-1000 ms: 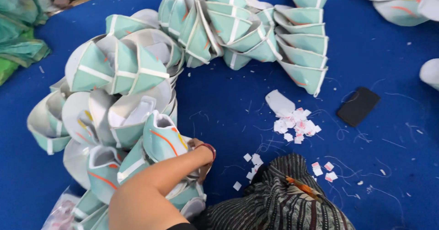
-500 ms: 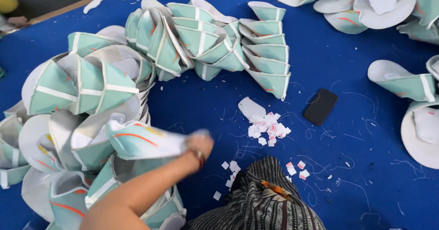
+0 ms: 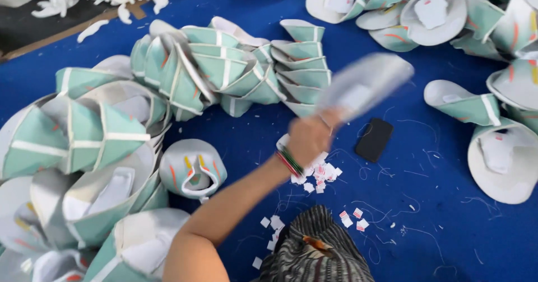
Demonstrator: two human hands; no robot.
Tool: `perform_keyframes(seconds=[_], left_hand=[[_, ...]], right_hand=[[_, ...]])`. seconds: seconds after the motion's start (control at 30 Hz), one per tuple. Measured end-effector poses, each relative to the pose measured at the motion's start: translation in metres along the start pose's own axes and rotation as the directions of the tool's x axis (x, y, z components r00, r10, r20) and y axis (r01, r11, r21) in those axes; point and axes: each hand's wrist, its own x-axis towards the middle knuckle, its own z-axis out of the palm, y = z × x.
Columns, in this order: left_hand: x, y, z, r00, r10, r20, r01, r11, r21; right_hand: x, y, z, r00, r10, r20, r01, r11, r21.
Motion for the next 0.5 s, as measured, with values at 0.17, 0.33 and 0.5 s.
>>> perform_keyframes(seconds=[0.17,0.33,0.5], left_hand=[[0.004,0.112,0.005,0.618,0.772,0.149,-0.727,0.633,-0.265],[-0.056,0.106,0.053,0.55,0.788,0.276,-0.546,0.59,-0.595],[-0.047,0.108,0.076,0.611,0.486,0.624,0.067,0.754,-0.653]], right_hand=[[0.03,0.038,0.009,0.997,0.014,-0.079,0.001,0.984,0.181],[0.018,0.096,-0.068,0.954,0.054,-0.295,0.064,0.925,0.375],[0.02,0.09,-0.055,0.97,0.052,-0.236,0.098,0.808,0.581]])
